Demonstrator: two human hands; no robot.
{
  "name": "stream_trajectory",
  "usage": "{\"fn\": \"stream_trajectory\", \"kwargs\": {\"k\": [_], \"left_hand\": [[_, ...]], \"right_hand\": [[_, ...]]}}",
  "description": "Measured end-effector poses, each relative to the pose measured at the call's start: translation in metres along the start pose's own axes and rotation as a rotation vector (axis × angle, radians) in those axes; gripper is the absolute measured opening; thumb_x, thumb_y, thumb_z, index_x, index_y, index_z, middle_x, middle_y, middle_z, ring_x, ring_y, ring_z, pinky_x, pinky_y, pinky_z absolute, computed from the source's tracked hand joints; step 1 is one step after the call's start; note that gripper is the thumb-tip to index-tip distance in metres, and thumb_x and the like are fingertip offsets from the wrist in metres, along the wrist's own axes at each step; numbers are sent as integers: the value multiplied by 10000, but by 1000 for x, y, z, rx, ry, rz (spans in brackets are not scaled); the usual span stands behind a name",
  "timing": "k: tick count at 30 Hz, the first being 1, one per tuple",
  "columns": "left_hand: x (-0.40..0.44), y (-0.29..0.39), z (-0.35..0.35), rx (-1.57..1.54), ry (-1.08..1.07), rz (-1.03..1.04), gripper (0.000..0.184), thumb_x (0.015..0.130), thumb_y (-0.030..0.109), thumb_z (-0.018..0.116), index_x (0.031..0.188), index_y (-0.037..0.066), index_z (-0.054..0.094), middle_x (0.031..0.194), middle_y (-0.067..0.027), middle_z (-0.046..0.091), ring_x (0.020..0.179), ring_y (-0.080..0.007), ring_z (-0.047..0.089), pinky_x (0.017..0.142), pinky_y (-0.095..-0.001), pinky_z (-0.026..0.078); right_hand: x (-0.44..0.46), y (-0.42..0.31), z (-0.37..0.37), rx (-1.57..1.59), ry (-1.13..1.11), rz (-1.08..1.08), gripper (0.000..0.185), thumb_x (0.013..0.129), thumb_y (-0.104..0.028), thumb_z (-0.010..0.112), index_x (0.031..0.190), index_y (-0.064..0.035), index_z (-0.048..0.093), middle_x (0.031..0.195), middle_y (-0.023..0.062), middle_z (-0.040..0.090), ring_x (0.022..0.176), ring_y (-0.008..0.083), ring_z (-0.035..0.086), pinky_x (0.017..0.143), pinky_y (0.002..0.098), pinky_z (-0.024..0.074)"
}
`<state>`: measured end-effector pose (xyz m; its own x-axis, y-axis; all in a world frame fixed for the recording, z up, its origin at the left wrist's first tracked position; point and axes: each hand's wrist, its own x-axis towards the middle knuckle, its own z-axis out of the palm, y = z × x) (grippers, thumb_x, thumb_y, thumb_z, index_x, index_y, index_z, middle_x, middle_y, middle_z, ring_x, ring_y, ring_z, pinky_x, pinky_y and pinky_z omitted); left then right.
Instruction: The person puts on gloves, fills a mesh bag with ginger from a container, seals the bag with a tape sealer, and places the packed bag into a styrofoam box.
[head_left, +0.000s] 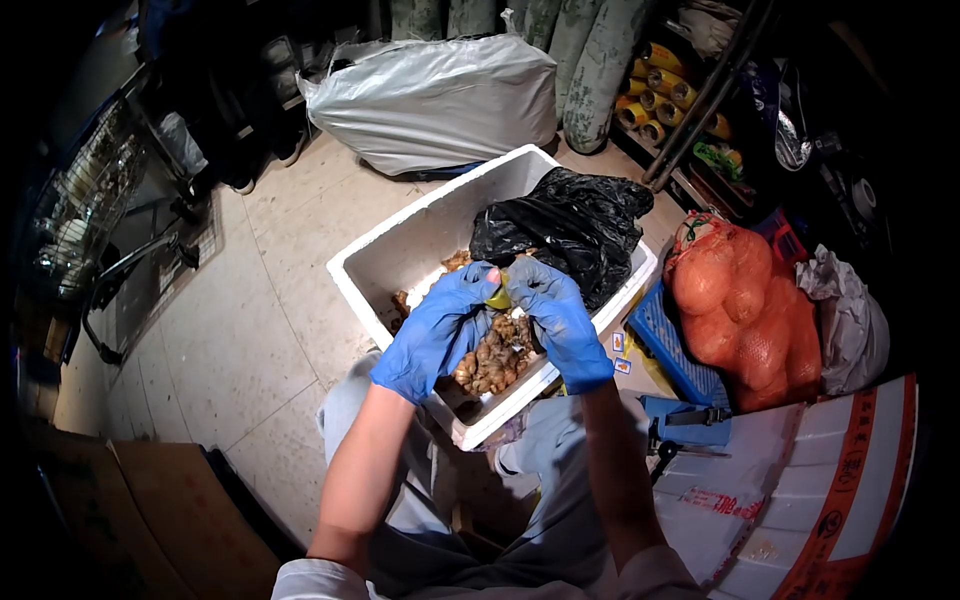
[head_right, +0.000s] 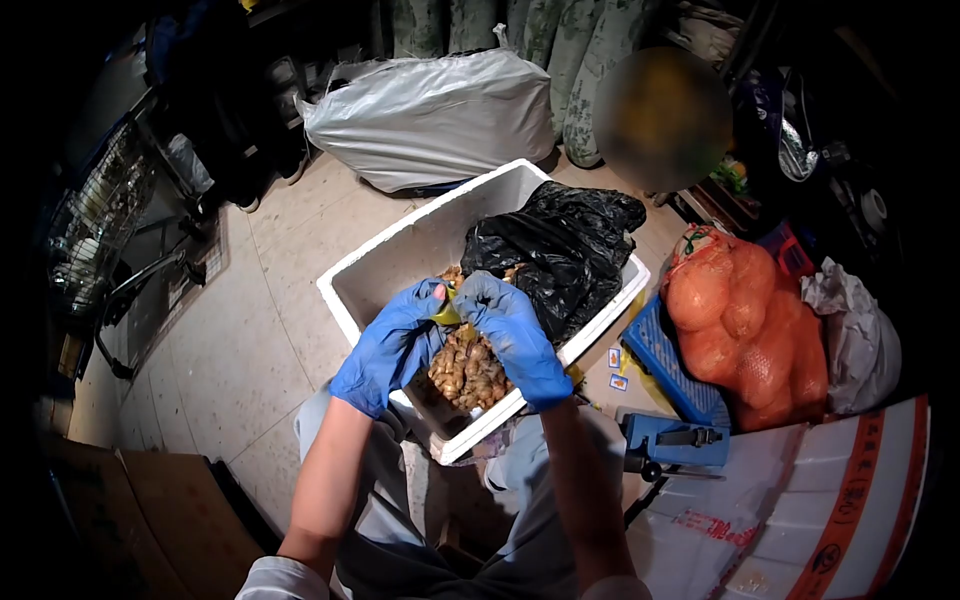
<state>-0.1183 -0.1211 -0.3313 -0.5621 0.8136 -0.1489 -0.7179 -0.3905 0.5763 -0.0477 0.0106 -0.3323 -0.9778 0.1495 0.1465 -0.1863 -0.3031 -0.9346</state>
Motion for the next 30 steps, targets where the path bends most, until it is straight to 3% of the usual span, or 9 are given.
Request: {"fn": "stream_trajectory", "kwargs": {"k": [4, 7, 9, 13, 18, 30], "left_hand": [[-1, 3, -5, 55, 11, 27, 128, 791, 74, 581, 906, 30, 545, 865, -41, 575, 780, -118, 567, 706, -223, 473], [0, 3, -3, 165, -25, 42, 116, 791, 56, 576, 900, 31, 546, 859, -36, 576, 752, -108, 563, 684, -213, 465], [-2, 2, 1, 217, -21, 44, 102, 795, 55, 572, 891, 35, 547, 853, -27, 575, 742, -97, 555, 662, -205, 454], [-1, 0, -3, 58, -57, 13, 96, 804, 68, 567, 891, 31, 545, 849, -20, 571, 758, -92, 552, 659, -200, 450], [-13, 9, 27, -37, -51, 42, 106, 820, 97, 555, 900, 29, 544, 823, -7, 559, 735, -77, 533, 631, -181, 445], [-7, 8, 18, 110, 115, 69, 82, 807, 76, 555, 878, 35, 552, 742, -8, 569, 601, -50, 529, 487, -140, 423]], "right_hand": [[3, 4, -3, 49, 93, 30, 39, 825, -36, 532, 840, -46, 498, 763, -37, 441, 762, 37, 421, 704, 180, 359], [6, 15, -12, -21, -85, -75, 73, 819, -48, 548, 875, -36, 502, 775, -30, 447, 792, 40, 432, 718, 175, 358], [5, 17, -1, -62, 22, -31, 70, 806, -42, 561, 843, -32, 503, 770, -28, 443, 782, 49, 432, 723, 177, 357], [0, 3, -3, -77, -54, 3, 59, 796, -25, 563, 835, -27, 519, 799, -25, 464, 794, 55, 443, 734, 179, 362], [-1, 6, -4, 25, 59, -50, 84, 809, -18, 536, 887, -11, 565, 851, 0, 539, 802, 56, 483, 741, 190, 390], [1, 11, -10, -3, 161, -96, 123, 853, -76, 488, 905, -3, 573, 835, 23, 577, 776, 70, 517, 732, 202, 412]]}}
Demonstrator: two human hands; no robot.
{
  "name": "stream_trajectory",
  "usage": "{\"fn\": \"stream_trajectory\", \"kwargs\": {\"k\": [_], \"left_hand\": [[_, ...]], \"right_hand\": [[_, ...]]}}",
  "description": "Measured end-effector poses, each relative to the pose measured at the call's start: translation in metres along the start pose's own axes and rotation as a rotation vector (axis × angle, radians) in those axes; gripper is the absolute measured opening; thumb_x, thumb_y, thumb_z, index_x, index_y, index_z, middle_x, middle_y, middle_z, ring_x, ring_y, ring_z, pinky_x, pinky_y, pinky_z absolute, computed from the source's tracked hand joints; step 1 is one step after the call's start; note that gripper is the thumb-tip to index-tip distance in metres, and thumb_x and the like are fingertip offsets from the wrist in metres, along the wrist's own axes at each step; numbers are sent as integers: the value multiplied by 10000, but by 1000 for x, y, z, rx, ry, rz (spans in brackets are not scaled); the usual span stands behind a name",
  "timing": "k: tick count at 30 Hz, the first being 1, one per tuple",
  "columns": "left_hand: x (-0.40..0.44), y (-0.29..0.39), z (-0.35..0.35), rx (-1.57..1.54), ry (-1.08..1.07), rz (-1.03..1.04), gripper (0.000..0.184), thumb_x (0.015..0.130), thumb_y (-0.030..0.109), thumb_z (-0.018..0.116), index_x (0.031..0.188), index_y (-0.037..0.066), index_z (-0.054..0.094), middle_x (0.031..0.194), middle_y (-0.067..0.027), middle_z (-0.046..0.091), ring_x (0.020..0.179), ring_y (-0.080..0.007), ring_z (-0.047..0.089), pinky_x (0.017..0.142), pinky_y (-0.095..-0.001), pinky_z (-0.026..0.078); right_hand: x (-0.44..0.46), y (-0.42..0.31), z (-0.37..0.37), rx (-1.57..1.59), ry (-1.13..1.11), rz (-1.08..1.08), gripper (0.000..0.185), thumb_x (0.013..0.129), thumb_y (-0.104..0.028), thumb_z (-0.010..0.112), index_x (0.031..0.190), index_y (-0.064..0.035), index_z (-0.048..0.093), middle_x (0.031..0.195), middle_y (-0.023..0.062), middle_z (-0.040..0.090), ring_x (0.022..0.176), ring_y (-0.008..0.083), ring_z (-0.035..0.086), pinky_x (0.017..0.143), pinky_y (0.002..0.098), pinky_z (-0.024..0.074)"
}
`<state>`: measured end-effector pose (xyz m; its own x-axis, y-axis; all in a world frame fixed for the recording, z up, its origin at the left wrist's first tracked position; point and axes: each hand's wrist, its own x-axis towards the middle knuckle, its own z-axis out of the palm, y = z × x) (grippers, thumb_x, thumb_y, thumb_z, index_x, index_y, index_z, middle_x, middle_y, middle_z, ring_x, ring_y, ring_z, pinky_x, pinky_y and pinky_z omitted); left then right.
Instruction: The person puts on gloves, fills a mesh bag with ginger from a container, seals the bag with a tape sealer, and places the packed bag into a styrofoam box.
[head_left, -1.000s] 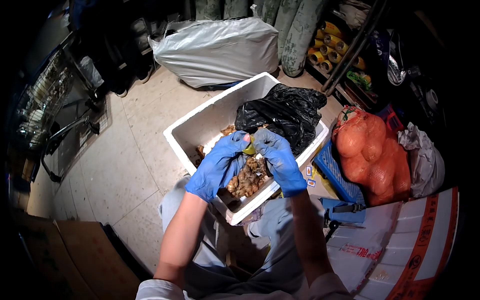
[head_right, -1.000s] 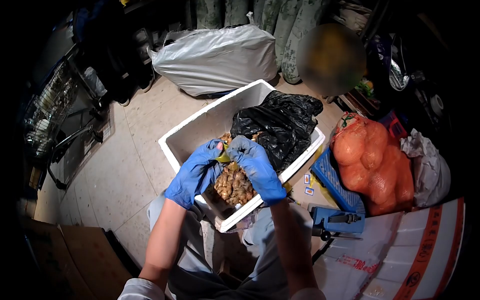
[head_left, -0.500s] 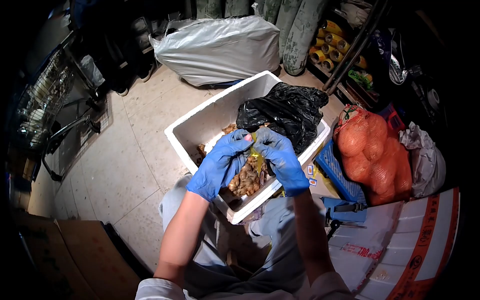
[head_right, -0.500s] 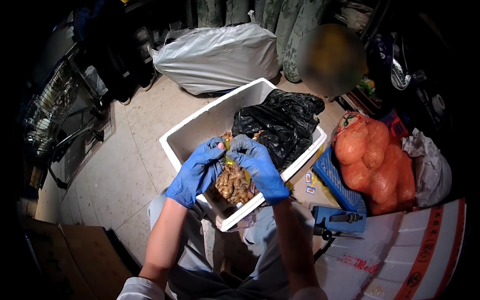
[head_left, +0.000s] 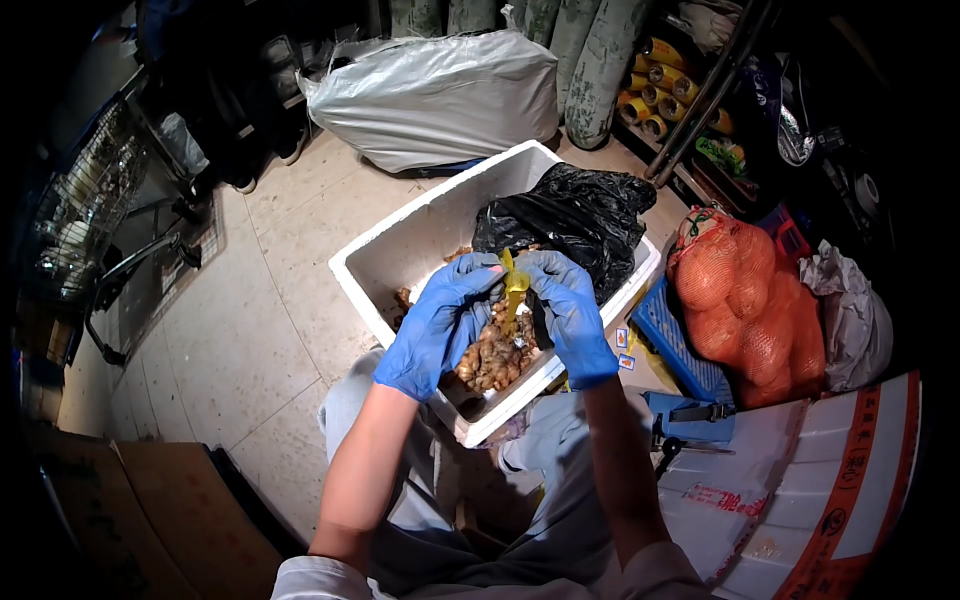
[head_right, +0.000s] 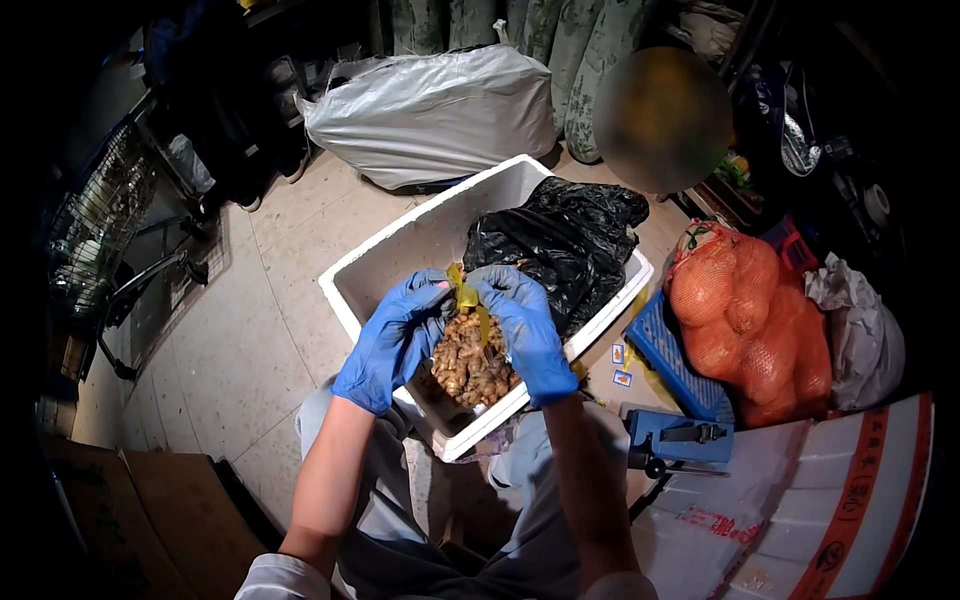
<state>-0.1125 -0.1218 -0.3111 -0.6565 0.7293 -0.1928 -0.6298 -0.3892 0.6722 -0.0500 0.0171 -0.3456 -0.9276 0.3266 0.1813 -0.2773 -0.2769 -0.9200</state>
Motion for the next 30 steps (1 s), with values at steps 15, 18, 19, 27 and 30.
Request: {"fn": "stream_trajectory", "kwargs": {"k": [15, 18, 19, 27, 30], "left_hand": [[11, -11, -20, -59, -76, -2, 113, 807, 75, 562, 901, 15, 541, 807, -27, 572, 719, -79, 551, 648, -168, 458], [8, -7, -9, -170, -37, -35, 117, 806, 81, 568, 902, 19, 543, 809, -28, 575, 741, -84, 554, 655, -180, 460], [6, -8, -6, -170, -37, -34, 117, 806, 81, 568, 902, 19, 543, 809, -28, 575, 741, -84, 554, 655, -180, 460], [8, -12, -10, 131, 25, 2, 101, 758, 31, 602, 846, 30, 552, 797, -20, 579, 740, -92, 556, 685, -201, 447], [11, -14, -19, 239, 46, 41, 95, 759, 16, 584, 847, 22, 549, 786, -23, 577, 736, -89, 555, 676, -202, 446]], "right_hand": [[5, 4, -1, -75, 96, -195, 83, 841, -25, 483, 902, -14, 538, 794, 9, 530, 748, 59, 480, 721, 195, 398], [8, 10, -2, -214, 124, -268, 51, 825, -28, 506, 861, -3, 532, 756, 19, 512, 718, 83, 482, 691, 208, 399], [8, 12, -3, -214, 123, -268, 51, 825, -28, 506, 861, -3, 532, 756, 19, 512, 718, 83, 482, 691, 208, 399], [1, 15, 3, -562, 119, -224, 69, 856, -67, 478, 837, -9, 510, 754, 27, 493, 667, 82, 429, 629, 210, 380], [2, 15, 1, -362, 159, -214, 76, 873, -79, 459, 874, -12, 494, 797, 27, 504, 705, 75, 453, 656, 205, 399]]}}
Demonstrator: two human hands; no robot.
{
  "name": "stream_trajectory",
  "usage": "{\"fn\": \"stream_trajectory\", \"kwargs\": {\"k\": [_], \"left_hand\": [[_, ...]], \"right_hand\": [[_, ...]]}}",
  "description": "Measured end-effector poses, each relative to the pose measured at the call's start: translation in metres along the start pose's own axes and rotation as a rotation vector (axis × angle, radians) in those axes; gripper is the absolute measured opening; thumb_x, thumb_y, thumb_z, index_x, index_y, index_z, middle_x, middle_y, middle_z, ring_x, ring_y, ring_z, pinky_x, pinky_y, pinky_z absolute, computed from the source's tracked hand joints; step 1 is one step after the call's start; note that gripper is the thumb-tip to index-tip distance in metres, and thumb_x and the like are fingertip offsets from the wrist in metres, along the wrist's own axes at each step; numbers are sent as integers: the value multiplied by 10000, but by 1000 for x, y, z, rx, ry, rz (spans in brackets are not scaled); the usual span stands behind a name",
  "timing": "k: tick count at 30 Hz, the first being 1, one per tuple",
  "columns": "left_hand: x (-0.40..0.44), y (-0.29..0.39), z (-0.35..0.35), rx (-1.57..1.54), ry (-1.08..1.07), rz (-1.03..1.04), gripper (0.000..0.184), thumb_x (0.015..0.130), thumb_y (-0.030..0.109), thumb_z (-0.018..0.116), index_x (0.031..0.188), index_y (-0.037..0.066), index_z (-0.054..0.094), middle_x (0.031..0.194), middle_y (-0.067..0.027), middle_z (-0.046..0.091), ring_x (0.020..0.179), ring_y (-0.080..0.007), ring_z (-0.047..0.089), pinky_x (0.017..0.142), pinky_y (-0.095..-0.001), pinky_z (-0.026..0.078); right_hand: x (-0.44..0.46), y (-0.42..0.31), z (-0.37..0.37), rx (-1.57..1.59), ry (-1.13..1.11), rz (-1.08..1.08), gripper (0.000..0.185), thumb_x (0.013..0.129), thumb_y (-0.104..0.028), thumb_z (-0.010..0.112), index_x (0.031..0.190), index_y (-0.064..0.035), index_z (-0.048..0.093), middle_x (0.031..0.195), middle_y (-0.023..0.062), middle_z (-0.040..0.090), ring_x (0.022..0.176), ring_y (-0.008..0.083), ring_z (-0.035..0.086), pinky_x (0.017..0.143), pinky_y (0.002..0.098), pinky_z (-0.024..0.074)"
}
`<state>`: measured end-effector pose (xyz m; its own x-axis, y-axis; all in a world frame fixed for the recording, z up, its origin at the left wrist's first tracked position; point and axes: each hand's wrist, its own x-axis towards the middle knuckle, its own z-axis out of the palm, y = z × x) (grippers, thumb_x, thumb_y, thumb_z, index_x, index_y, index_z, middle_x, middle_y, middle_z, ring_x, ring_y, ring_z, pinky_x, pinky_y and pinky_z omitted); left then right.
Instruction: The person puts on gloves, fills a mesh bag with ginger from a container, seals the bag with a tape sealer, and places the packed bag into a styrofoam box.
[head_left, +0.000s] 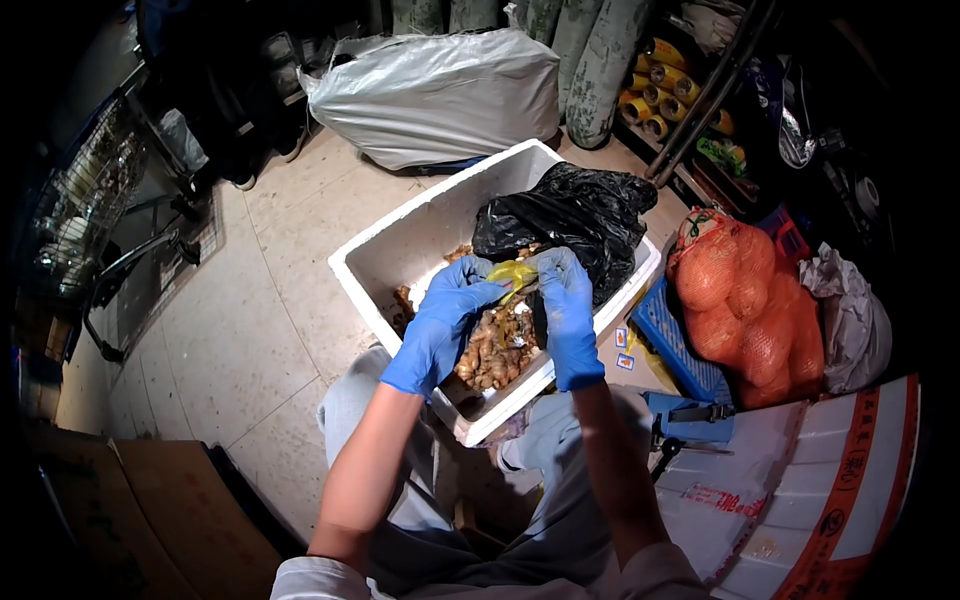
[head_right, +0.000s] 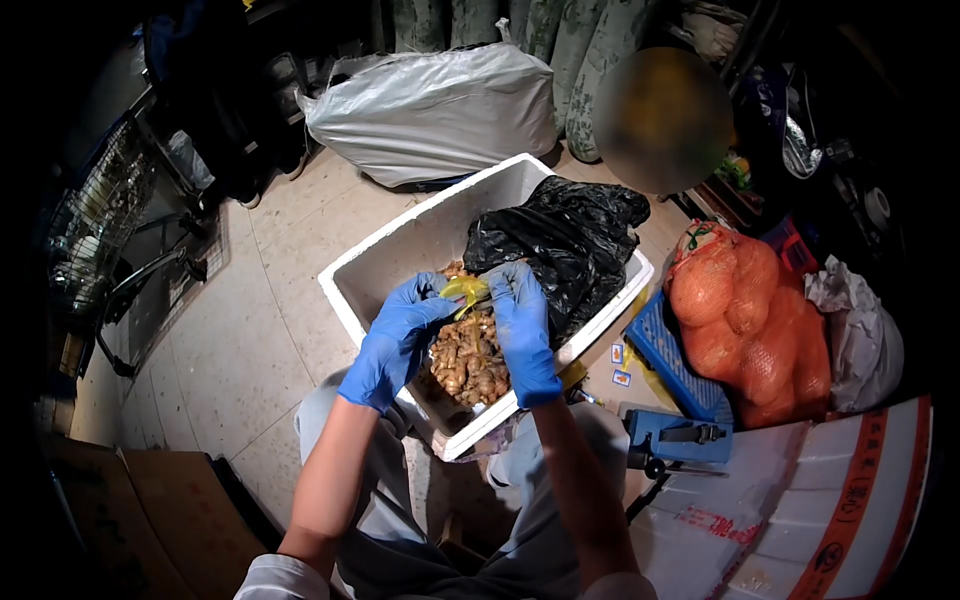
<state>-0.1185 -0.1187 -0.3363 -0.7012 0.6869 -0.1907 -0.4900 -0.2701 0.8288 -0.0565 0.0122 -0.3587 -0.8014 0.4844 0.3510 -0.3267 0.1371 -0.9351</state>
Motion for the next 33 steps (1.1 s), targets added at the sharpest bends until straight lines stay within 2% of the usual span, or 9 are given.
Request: {"fn": "stream_trajectory", "kwargs": {"k": [6, 7, 10, 13, 17, 21, 27, 29, 33], "left_hand": [[7, -4, -12, -200, 130, 94, 98, 774, -20, 519, 868, -2, 540, 801, -49, 569, 739, -127, 573, 701, -217, 473], [6, -1, -13, -369, 140, 99, 100, 782, -22, 503, 875, -6, 537, 813, -57, 567, 741, -139, 579, 715, -223, 481], [6, 1, -21, -403, 30, 71, 91, 801, 4, 502, 884, -9, 535, 834, -65, 564, 763, -154, 587, 739, -232, 494], [2, 9, -6, -331, 142, 114, 58, 820, 59, 526, 856, 17, 544, 767, -16, 543, 673, -92, 542, 616, -192, 465], [9, 3, -20, -190, 108, 196, 63, 819, 95, 556, 830, 40, 528, 703, 7, 507, 607, -57, 472, 557, -180, 404], [7, -2, -2, 254, 179, 144, 167, 773, 139, 627, 856, 35, 526, 725, -14, 525, 640, -93, 474, 608, -207, 398], [24, -27, -32, 759, 280, 124, 187, 779, 135, 589, 883, -16, 555, 709, -30, 574, 617, -105, 478, 599, -243, 410], [21, -29, -29, 644, 257, 187, 149, 808, 132, 556, 887, 6, 560, 714, -4, 546, 609, -79, 472, 576, -220, 403], [6, -9, -8, -144, 200, 41, 161, 865, 180, 484, 871, 41, 563, 715, 10, 525, 567, -75, 483, 510, -203, 403]], "right_hand": [[4, -20, 1, 917, 253, 490, 140, 880, -136, 444, 913, -17, 509, 842, 72, 528, 746, 151, 523, 669, 291, 468], [4, 30, -20, 1245, -105, 370, 185, 894, -144, 418, 999, -3, 477, 882, 65, 528, 720, 144, 533, 665, 257, 458], [8, 44, -30, 1404, -375, 477, 205, 873, -186, 477, 994, -21, 490, 902, 54, 536, 750, 132, 532, 660, 242, 453], [-3, -10, -1, 641, -57, 491, 207, 846, -207, 535, 959, -33, 518, 848, 25, 553, 725, 101, 512, 629, 231, 433], [-3, -2, -1, -167, -314, 443, 196, 829, -148, 557, 952, 3, 538, 866, 24, 564, 751, 68, 495, 658, 216, 422], [4, 31, -14, 212, 231, 403, 293, 797, -58, 560, 1059, 55, 493, 936, 83, 566, 838, 106, 502, 768, 238, 414], [-6, 75, -34, 506, -13, 379, 381, 796, -75, 546, 1141, 53, 442, 1023, 138, 546, 913, 215, 545, 868, 279, 410], [-3, 2, -10, 900, 251, 886, 341, 794, -91, 582, 1095, 28, 473, 1022, 122, 548, 899, 179, 552, 838, 266, 433], [-6, -10, -3, 881, 107, 725, 273, 795, -125, 601, 1020, -6, 504, 1024, 102, 552, 870, 133, 552, 779, 241, 450]]}}
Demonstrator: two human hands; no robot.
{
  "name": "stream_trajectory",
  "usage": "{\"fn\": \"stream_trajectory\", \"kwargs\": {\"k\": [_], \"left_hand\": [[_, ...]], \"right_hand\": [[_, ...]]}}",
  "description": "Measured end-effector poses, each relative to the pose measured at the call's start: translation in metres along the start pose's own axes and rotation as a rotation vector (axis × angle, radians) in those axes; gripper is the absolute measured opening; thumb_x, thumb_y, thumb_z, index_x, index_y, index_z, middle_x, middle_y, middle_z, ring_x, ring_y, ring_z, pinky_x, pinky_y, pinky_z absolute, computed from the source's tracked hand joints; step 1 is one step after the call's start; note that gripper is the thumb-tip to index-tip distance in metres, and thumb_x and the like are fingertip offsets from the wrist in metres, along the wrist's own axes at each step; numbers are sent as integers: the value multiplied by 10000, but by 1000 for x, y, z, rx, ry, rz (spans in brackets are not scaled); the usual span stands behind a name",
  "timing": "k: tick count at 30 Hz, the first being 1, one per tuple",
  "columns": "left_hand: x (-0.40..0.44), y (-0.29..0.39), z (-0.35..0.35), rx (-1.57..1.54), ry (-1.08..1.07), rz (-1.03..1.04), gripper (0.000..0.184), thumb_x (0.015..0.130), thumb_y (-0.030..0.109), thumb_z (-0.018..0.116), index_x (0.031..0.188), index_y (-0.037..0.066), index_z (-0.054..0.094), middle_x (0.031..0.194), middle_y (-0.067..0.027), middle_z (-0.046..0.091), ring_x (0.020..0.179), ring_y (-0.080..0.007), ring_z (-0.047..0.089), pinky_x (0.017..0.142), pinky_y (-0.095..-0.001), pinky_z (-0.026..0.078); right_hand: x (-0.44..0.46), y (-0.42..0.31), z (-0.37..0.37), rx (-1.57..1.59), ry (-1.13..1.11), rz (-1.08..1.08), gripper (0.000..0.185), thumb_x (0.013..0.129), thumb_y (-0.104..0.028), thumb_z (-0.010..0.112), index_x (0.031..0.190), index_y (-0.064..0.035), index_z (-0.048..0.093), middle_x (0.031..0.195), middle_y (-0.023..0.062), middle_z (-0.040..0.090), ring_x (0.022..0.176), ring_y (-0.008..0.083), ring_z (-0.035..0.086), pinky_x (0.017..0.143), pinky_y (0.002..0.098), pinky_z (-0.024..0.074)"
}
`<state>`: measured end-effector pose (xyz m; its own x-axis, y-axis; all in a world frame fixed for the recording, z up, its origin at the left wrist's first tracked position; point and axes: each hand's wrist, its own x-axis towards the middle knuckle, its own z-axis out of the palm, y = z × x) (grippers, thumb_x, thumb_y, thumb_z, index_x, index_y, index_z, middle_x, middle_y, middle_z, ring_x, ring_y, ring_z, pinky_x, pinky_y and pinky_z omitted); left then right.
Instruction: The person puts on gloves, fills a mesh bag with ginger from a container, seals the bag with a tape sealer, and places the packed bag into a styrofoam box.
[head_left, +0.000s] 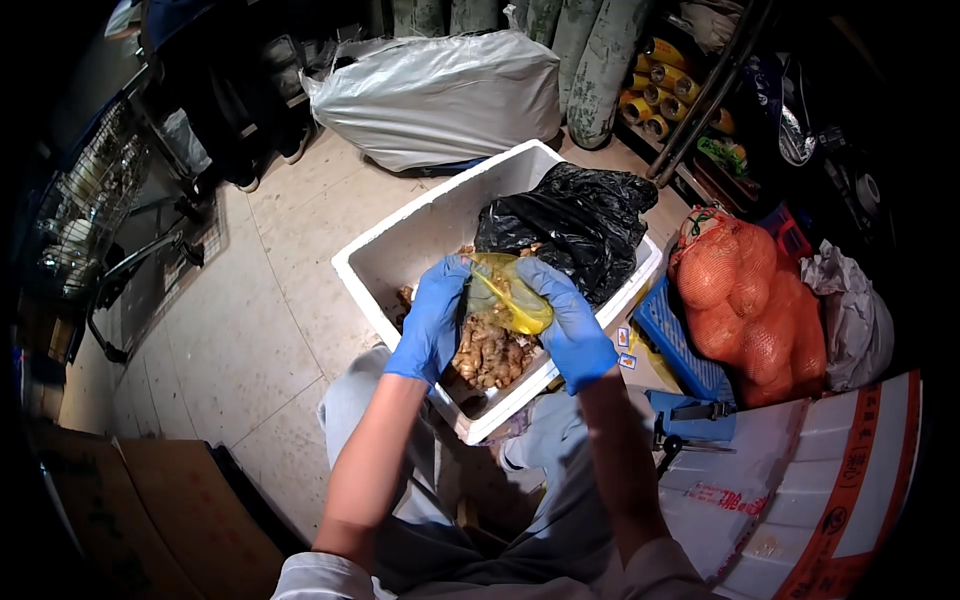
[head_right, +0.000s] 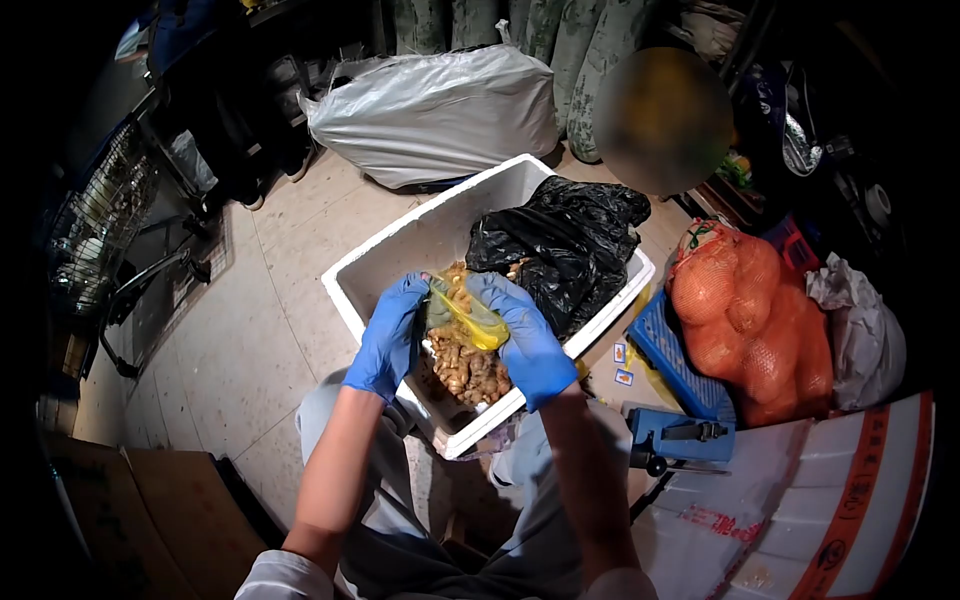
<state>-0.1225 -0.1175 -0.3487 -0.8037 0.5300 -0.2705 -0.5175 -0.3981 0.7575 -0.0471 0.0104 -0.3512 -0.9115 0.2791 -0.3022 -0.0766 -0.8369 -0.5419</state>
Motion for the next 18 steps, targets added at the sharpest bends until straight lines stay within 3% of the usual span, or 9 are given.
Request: {"fn": "stream_trajectory", "kwargs": {"k": [2, 4, 8, 9, 11, 13, 15, 17, 18], "left_hand": [[4, 0, -5, -37, -21, 60, 170, 870, 197, 477, 840, 48, 555, 718, 5, 536, 561, -86, 494, 488, -203, 403], [22, 0, -40, -211, -417, -22, 219, 886, 230, 447, 764, 63, 516, 708, -6, 551, 569, -90, 508, 469, -212, 410], [9, 7, -16, -265, -421, -178, 189, 840, 220, 540, 752, 60, 491, 696, -14, 549, 624, -95, 528, 534, -233, 432], [3, 5, 3, 124, -239, -21, 189, 795, 207, 599, 759, 55, 492, 693, -17, 542, 636, -97, 525, 555, -243, 433], [2, -1, 8, 509, -46, 140, 220, 750, 194, 659, 767, 51, 493, 689, -21, 535, 648, -99, 522, 577, -253, 434], [10, -11, 0, 1146, 163, 235, 285, 647, 148, 742, 764, 53, 500, 716, -16, 546, 664, -108, 522, 596, -258, 435], [12, -10, -5, 1133, 152, 226, 200, 700, 117, 681, 819, 43, 537, 738, -15, 546, 663, -100, 515, 602, -242, 442], [14, -6, -10, 327, -106, 88, 140, 765, 70, 577, 896, 23, 559, 770, -24, 562, 675, -104, 531, 601, -226, 451], [7, -1, -8, 119, -140, -12, 176, 804, 24, 465, 949, 0, 562, 803, -56, 587, 707, -118, 562, 614, -221, 468]], "right_hand": [[8, -1, -2, -821, -199, -221, 276, 782, -142, 612, 996, 3, 513, 996, 112, 574, 856, 119, 553, 715, 238, 458], [19, 6, -17, -1026, -98, -246, 241, 780, -113, 607, 969, 13, 527, 924, 81, 577, 798, 104, 544, 685, 236, 454], [26, 6, -30, -1264, 85, -452, 232, 794, -141, 577, 941, 35, 541, 814, 100, 595, 677, 116, 531, 619, 258, 448], [28, 7, -32, -1280, 118, -543, 253, 802, -169, 565, 941, 41, 542, 795, 125, 602, 646, 130, 530, 600, 271, 447], [33, 9, -42, -927, 68, -481, 232, 835, -154, 506, 982, 22, 541, 738, 67, 574, 552, 161, 512, 525, 259, 426], [32, -4, -44, 95, -601, 106, 225, 854, -111, 458, 1043, -9, 522, 719, 20, 539, 542, 165, 488, 521, 230, 397], [26, -1, -31, 180, -735, 125, 215, 858, -79, 432, 1053, -22, 500, 806, 57, 561, 703, 183, 544, 622, 260, 455], [4, 1, -2, 32, -150, -42, 193, 850, -64, 442, 1021, -4, 507, 926, 110, 562, 896, 208, 541, 778, 314, 475], [1, 0, 0, 31, -149, -41, 193, 850, -64, 442, 1021, -4, 507, 926, 110, 562, 896, 208, 541, 778, 314, 475]]}}
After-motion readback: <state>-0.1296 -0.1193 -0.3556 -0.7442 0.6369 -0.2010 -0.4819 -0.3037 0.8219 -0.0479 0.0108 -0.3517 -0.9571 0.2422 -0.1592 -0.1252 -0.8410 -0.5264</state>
